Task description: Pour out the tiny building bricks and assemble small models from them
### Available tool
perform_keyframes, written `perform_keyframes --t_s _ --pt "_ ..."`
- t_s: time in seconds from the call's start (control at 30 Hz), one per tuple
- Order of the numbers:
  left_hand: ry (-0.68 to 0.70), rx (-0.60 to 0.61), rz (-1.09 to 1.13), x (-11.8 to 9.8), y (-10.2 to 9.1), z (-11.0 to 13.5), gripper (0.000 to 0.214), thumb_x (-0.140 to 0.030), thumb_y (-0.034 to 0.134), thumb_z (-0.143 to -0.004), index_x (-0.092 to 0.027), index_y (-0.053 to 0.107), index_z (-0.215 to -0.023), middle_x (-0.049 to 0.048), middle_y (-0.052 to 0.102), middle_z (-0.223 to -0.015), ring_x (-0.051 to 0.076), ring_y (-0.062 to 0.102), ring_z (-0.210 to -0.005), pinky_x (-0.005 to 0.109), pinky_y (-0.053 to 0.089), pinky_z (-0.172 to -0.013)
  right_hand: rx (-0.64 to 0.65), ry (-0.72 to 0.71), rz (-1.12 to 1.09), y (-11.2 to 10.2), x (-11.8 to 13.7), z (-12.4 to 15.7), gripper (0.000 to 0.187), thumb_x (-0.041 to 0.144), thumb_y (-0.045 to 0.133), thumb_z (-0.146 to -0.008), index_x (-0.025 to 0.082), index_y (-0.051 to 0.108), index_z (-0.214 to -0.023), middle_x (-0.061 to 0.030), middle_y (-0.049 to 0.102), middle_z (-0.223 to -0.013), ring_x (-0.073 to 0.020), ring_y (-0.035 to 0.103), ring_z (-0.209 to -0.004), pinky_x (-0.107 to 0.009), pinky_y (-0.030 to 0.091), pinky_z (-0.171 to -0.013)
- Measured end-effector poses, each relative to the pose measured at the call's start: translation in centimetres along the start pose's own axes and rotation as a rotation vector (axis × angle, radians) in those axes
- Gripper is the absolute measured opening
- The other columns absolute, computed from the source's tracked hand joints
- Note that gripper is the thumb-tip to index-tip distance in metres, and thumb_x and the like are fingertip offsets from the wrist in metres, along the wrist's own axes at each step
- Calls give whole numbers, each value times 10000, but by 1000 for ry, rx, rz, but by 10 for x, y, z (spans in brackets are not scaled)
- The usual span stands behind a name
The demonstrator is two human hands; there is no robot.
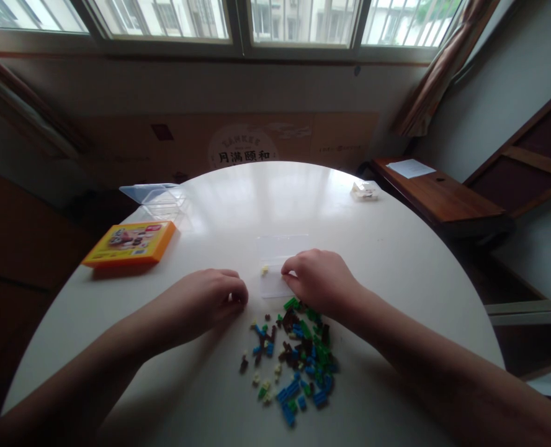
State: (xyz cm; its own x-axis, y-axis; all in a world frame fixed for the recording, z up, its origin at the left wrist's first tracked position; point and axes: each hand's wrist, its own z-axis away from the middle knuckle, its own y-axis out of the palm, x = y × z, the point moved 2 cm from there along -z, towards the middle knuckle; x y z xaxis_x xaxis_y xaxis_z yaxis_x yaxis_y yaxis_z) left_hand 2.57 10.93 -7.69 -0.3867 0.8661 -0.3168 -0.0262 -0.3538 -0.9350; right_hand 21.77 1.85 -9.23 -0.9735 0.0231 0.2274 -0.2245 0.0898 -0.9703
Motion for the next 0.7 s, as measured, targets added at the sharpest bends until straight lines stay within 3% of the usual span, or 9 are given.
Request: perform_keyframes --t_s 0.17,0.4,0.53,0.7 --pt "-27 -28 0 4 1 -1 141 -195 552 -830 -208 688 -796 29 694 -904 163 613 -737 268 426 -668 -62 -22 -57 -6 -1 3 199 298 580 -892 270 773 -931 4 758 -894 -181 676 -762 -294 452 -649" --pt "-100 -131 93 3 -5 -2 143 -188 544 -867 -202 686 -878 37 691 -958 182 629 -803 285 464 -710 -179 -164 -253 -16 5 18 160 247 608 -893 244 756 -954 7 745 -891 -122 657 -734 -240 455 -664" --pt "-107 -254 249 -3 -8 -1 120 -216 567 -875 -192 684 -886 37 690 -924 173 636 -792 281 487 -711 -190 -247 -301 -20 14 26 151 239 609 -899 232 750 -955 7 696 -769 -91 579 -620 -215 407 -591" --pt "-128 -318 492 -12 -6 -1 92 -236 592 -867 -182 665 -874 16 692 -803 147 632 -698 258 506 -650 -227 -270 -320 -19 23 31 144 302 633 -900 235 736 -974 -8 679 -803 -101 571 -647 -223 398 -605"
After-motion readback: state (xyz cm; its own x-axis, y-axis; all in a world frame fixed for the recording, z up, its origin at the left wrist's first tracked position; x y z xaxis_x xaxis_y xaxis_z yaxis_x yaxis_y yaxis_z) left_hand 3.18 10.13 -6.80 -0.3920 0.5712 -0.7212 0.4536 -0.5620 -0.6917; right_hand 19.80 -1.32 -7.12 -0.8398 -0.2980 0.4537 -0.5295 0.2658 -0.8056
